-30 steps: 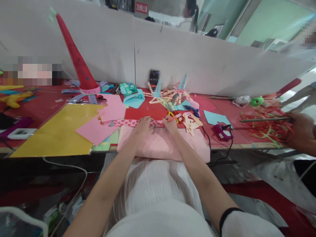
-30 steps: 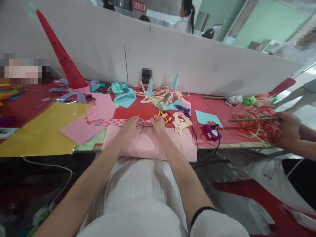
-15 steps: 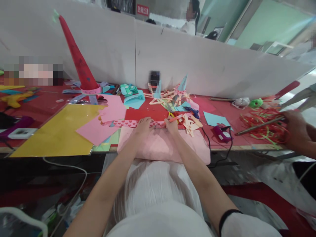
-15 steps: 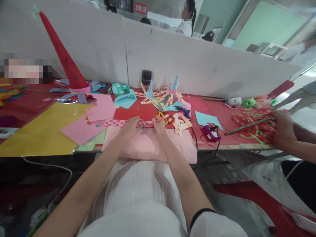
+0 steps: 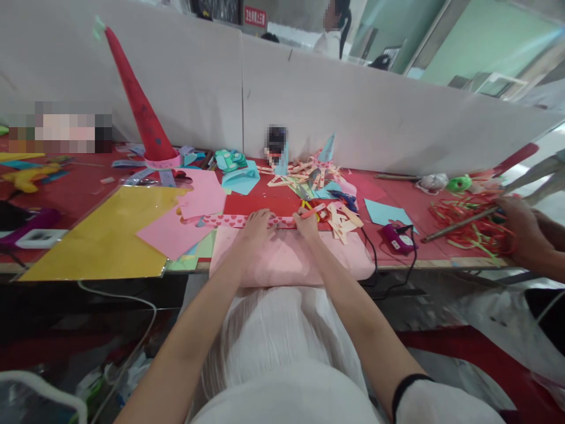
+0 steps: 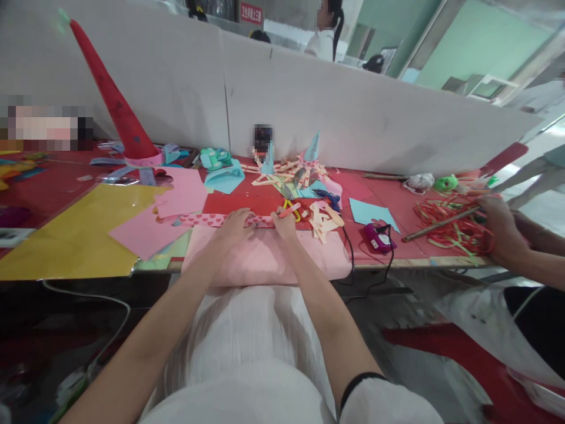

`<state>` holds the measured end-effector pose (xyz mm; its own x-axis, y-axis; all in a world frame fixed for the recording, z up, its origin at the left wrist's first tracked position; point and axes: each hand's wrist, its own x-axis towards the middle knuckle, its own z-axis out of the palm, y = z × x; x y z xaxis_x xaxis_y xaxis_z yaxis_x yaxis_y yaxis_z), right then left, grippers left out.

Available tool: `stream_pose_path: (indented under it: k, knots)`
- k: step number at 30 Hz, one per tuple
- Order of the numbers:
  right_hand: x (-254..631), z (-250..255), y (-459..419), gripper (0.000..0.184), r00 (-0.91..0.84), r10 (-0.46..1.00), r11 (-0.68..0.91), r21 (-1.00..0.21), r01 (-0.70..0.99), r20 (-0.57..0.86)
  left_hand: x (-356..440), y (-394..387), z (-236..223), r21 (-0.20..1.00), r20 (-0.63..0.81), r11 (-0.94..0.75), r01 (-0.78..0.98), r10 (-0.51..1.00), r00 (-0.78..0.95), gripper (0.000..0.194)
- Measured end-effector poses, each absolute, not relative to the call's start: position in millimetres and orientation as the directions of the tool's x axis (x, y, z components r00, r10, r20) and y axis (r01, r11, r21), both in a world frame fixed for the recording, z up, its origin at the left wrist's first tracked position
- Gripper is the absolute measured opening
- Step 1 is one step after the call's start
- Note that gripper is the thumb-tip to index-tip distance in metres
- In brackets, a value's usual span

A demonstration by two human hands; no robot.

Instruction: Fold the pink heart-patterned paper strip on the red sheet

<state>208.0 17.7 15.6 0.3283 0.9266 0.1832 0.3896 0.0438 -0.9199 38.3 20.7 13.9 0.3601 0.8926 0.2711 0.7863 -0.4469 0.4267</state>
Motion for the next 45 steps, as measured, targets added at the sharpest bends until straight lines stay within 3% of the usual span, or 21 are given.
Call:
stream_pose_path:
  k: [4,11,16,21,27,40,45]
  knots:
    - [208.7,14.9,18.4,0.022,0.346,0.925,0.026,-0.933,0.360,0.159,38.5,20.5,13.9,0.426,0.286,-0.449,0.785,0.890,0.354,0.029]
    - [208.3,16.0,17.6,0.026,0.340,0.908,0.074,-0.895,0.440,0.243,38.9,20.2,13.8,0.431,0.287,-0.454,0.780,0.888,0.358,0.027]
    - [209.7,13.3,17.7,0.023,0.323,0.926,0.060,-0.922,0.382,0.194,38.7,20.1,13.3,0.450,0.302,-0.457,0.767,0.887,0.351,0.025]
    - [210.5,11.0,18.5,0.023,0.321,0.909,0.103,-0.890,0.445,0.266,39.8,18.2,17.5,0.443,0.282,-0.448,0.777,0.892,0.354,0.027]
    - [209.6,11.7,19.0,0.020,0.323,0.933,0.052,-0.946,0.321,0.161,38.7,19.4,16.1,0.440,0.275,-0.442,0.782,0.895,0.351,0.026]
    - [208.9,16.4,16.7,0.022,0.338,0.905,0.084,-0.888,0.451,0.257,39.2,20.3,14.9,0.429,0.286,-0.462,0.776,0.884,0.368,0.026]
    - [208.8,18.9,16.3,0.018,0.353,0.921,0.033,-0.936,0.350,0.164,38.3,21.5,12.8,0.435,0.292,-0.454,0.778,0.888,0.355,0.027]
